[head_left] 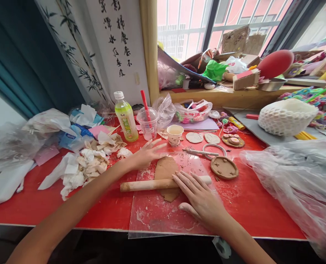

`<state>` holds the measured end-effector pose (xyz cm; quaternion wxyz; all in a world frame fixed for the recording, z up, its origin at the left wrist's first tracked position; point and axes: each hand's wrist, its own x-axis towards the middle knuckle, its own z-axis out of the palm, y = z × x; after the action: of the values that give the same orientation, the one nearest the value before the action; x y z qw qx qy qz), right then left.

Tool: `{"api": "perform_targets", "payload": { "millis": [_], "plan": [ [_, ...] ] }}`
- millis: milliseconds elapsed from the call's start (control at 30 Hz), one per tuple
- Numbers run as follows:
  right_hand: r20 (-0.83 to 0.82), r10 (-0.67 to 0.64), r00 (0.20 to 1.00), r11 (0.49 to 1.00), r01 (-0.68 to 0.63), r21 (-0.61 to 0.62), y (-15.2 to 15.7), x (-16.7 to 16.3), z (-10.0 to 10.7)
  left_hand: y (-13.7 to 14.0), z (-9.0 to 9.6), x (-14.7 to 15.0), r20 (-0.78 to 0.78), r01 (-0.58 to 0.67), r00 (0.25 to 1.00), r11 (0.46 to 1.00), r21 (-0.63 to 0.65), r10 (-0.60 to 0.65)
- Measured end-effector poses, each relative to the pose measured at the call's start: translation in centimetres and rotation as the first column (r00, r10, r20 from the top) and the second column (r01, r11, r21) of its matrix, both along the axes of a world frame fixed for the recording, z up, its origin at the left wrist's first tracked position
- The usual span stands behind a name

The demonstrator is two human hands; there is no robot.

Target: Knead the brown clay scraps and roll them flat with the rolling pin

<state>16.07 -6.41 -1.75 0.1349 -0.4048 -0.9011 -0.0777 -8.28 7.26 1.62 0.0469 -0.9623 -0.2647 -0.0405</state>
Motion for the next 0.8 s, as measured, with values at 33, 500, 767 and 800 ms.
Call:
{"api": "perform_targets", "payload": {
  "millis": [33,500,767,800],
  "plan": [
    [0.003,-0.002,1.000,1.000,0.002,0.008,0.0,0.0,0.0,0.0,0.0,0.0,-0.004,-0.001,1.000,1.000,-0.002,0.001],
    [-0.010,0.038,0.999,0.998,-0.039,-0.052,-0.4,0.5,0.4,0.0,0.6,-0.1,-0.052,-0.012,0.999,1.000,0.009,0.012],
    [0.000,0.026,1.000,1.000,-0.026,0.007,-0.3,0.4,-0.1,0.6,1.3,1.6,-0.068,0.075,0.995,0.996,0.046,-0.071],
    [0.000,0.026,1.000,1.000,-0.026,0.013,-0.3,0.4,-0.1,0.7,1.6,1.9,-0.073,0.085,0.994,0.996,0.039,-0.082]
  ]
}}
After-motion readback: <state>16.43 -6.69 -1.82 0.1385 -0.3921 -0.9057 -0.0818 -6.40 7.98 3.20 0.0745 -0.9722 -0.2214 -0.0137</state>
